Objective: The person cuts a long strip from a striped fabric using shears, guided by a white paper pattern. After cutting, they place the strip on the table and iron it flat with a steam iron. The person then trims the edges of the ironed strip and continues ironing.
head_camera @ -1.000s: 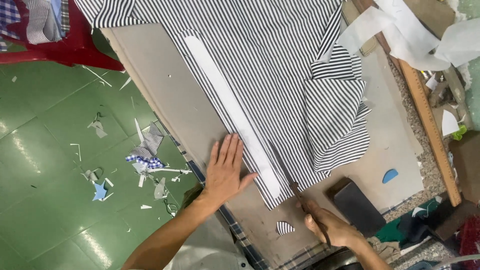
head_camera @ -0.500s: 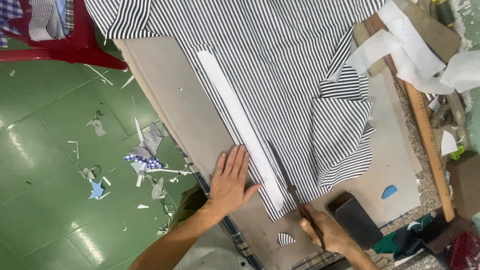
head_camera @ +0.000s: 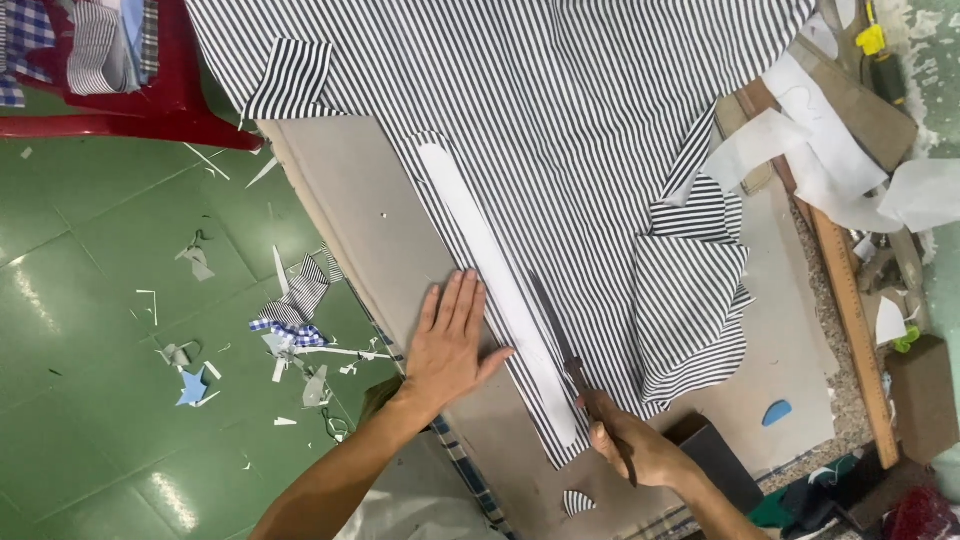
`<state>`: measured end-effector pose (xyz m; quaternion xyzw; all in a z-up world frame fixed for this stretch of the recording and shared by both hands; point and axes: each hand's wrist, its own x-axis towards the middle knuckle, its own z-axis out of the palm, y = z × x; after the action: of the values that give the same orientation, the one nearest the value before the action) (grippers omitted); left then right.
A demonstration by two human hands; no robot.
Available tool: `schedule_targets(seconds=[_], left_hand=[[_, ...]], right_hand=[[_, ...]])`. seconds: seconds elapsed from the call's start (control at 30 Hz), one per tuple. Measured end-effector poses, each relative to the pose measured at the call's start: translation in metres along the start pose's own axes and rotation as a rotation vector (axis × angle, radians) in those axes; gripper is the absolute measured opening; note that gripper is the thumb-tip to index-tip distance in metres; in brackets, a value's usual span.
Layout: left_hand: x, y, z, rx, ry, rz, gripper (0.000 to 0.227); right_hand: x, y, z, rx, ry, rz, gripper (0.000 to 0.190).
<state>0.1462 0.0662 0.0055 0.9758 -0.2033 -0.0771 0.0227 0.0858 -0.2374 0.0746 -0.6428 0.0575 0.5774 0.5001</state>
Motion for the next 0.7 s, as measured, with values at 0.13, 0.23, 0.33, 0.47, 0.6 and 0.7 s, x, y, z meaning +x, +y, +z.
schedule_targets(seconds=[0.13,0.23,0.33,0.47,0.6,0.7], left_hand=[[0.001,-0.001,0.000,-0.030,-0.031,0.003,0.098],[0.002,-0.002,-0.002,-0.027,-0.040,0.008,0.098],[0.003,-0.004,-0.003,-0.028,-0.105,0.018,0.098],[0.012,-0.022,-0.006,-0.114,0.116,-0.006,0.097],[0.034,-0.054,-0.017,-0.047,0.212,-0.039,0.099],[0.039,-0.060,-0.012,0.005,0.071,-0.041,0.100]], right_hand=[[0.005,0.002,-0.001,-0.072,0.060,0.025,0.060],[0.005,0.007,-0.002,-0.164,0.147,0.055,0.066],[-0.001,-0.012,0.001,-0.112,0.158,0.047,0.048],[-0.010,-0.011,-0.008,0.173,0.046,0.047,0.044],[0.003,0.014,-0.019,0.043,0.054,0.054,0.073],[0.024,-0.042,-0.017,-0.063,0.000,-0.045,0.056]])
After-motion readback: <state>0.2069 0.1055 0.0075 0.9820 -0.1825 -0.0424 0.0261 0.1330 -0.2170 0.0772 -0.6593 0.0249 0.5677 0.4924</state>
